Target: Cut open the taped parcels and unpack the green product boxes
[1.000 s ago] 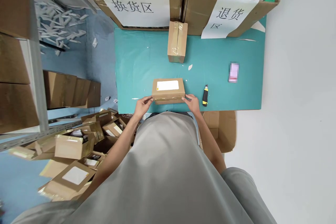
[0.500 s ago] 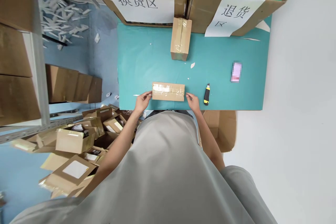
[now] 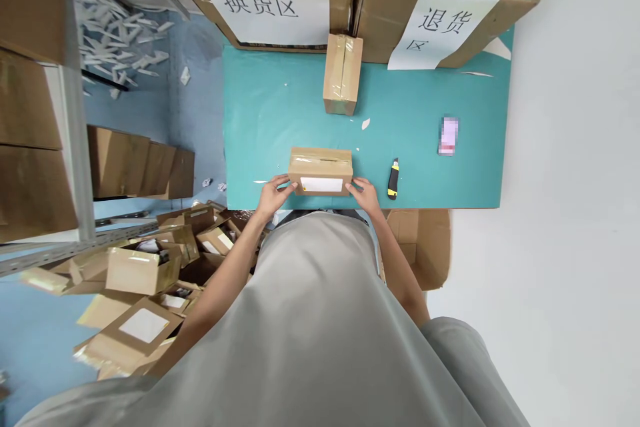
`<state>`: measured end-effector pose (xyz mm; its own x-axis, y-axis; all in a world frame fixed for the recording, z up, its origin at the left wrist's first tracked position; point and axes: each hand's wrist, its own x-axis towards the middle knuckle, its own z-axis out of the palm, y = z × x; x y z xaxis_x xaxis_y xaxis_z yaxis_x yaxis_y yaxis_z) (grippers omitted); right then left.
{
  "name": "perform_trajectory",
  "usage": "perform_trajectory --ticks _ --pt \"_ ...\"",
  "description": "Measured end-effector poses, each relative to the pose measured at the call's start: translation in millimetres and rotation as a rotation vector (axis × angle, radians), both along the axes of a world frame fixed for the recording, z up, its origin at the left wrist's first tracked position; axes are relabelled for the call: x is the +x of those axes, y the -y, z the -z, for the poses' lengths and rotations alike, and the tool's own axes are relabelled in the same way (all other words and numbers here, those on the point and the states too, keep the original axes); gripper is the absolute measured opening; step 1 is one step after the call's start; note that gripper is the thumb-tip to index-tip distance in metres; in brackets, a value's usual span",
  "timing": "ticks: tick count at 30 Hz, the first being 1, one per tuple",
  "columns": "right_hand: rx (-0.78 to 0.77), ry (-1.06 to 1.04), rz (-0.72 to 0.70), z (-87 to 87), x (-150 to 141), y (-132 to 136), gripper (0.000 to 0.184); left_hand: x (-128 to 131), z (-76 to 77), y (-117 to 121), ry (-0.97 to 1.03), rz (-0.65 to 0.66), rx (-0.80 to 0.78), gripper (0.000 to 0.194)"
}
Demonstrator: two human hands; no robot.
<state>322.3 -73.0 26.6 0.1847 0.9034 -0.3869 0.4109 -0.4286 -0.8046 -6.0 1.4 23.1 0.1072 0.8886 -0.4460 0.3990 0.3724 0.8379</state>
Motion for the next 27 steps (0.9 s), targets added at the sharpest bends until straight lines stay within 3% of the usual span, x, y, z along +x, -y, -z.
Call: perform_trajectory --ticks 3,6,12,17,22,27 --pt "0.036 -0.028 0.015 -4.8 3 -4 0.055 0 1.2 -6 -0.077 -0.008 0.014 0.037" --pt "-0.033 -0.071 0.013 -1.2 -2 -9 0.054 4 8.7 -5 -0.147 -0.018 -0.063 0.039" --pt "-0.148 -0.139 0.09 14.7 -11 0 0.065 8 12.9 18 -0.095 -0.024 -0.214 0.049" --pt "-0.173 -0.25 0.044 13.8 -13 17 0.077 8 1.5 25 -0.044 -0.042 -0.249 0.049" --pt "-0.138 -0.228 -0.002 2.1 -15 14 0.083 12 -16.7 17 -0.011 -0.056 -0.176 0.054" --pt "0.001 -0.059 0.02 -17.9 -8 -10 0.062 10 -40.0 1 -0.076 -0.085 -0.026 0.05"
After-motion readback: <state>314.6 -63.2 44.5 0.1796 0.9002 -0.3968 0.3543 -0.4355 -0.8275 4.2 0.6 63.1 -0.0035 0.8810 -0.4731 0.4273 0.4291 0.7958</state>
